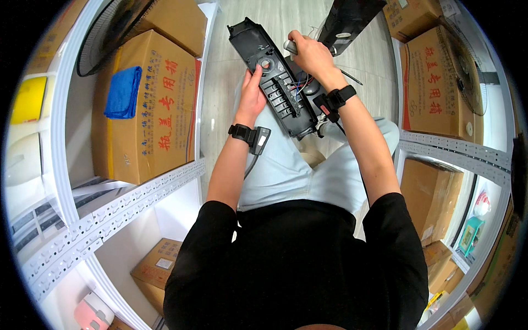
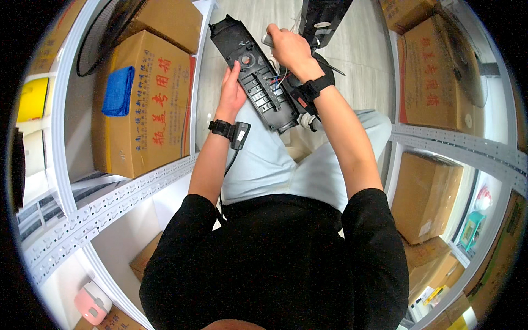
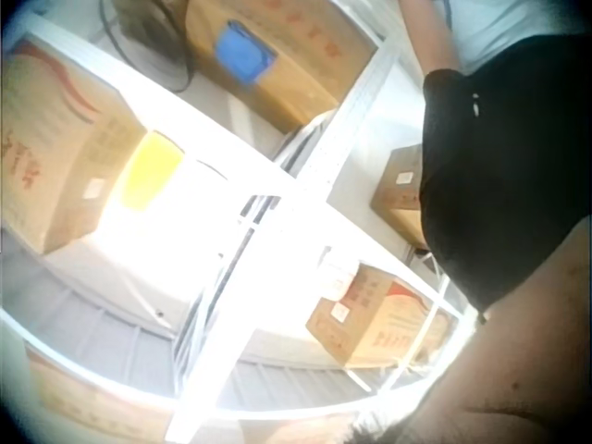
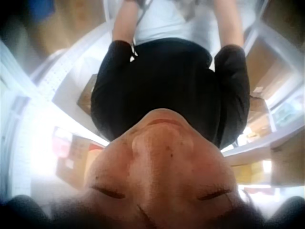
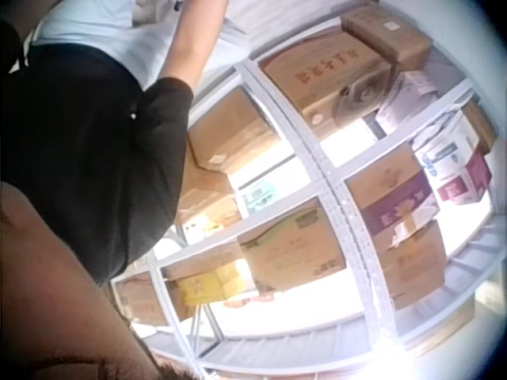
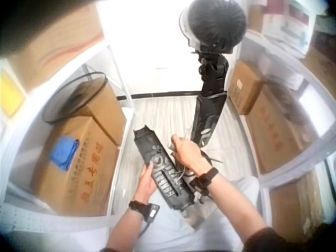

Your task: The person disassembles a standing fan base using a screwdriver, removes the control panel, and manipulates internal wiring and components. They then reassemble the control panel and secure it back into the base.

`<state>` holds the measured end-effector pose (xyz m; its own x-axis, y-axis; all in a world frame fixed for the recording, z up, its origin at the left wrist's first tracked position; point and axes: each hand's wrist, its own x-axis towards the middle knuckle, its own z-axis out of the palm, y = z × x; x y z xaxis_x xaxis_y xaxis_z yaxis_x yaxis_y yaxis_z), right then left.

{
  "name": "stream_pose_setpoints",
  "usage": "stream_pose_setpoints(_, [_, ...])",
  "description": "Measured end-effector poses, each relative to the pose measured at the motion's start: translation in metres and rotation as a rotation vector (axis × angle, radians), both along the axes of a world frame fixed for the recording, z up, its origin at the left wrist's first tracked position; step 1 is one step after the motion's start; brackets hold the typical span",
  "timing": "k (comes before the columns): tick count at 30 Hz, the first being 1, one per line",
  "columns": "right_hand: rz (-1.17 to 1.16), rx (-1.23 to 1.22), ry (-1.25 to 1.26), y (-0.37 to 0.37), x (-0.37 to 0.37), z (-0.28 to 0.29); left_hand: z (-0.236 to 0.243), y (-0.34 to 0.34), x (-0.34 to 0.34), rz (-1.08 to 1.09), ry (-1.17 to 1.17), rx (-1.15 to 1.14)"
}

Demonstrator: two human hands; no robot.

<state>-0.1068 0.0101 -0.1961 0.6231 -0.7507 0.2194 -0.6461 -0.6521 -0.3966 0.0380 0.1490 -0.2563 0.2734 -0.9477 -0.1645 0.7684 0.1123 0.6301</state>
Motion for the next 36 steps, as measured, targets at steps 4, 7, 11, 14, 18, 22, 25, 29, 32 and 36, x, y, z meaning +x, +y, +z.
stream_pose_setpoints(4, [-0.017, -0.047, 0.092, -0.001, 0.0, -0.004, 0.002, -0.002, -0.003, -0.008, -0.005, -0.004])
stream_pose_setpoints(7, [-0.024, -0.071, 0.123, 0.002, -0.002, -0.005, 0.003, -0.003, -0.005, -0.004, -0.016, -0.001])
stream_pose_setpoints(11, [-0.058, -0.013, 0.168, 0.002, -0.008, -0.004, 0.005, -0.006, -0.008, -0.009, -0.025, -0.004])
stream_pose_setpoints(14, [-0.042, -0.018, -0.025, 0.01, -0.019, 0.006, 0.001, -0.003, -0.005, -0.011, -0.021, -0.007])
stream_pose_setpoints(18, [-0.23, 0.148, -0.555, 0.025, -0.057, 0.018, 0.005, -0.003, -0.007, -0.012, -0.004, -0.012])
stream_pose_setpoints(22, [-0.191, 0.406, -0.56, 0.056, -0.093, 0.033, 0.004, -0.003, -0.005, -0.006, 0.013, 0.0])
stream_pose_setpoints(25, [-0.116, 0.464, -0.415, 0.085, -0.101, 0.035, 0.004, -0.004, -0.004, -0.019, -0.001, -0.014])
stream_pose_setpoints(29, [-0.069, 0.404, -0.199, 0.118, -0.086, 0.032, 0.006, -0.005, -0.009, 0.012, -0.006, -0.011])
stream_pose_setpoints(32, [-0.085, 0.358, -0.061, 0.131, -0.072, 0.021, 0.007, -0.005, -0.011, 0.044, -0.014, -0.022])
stream_pose_setpoints(36, [-0.118, 0.288, 0.009, 0.137, -0.058, 0.009, 0.0, -0.005, -0.007, 0.054, -0.052, -0.045])
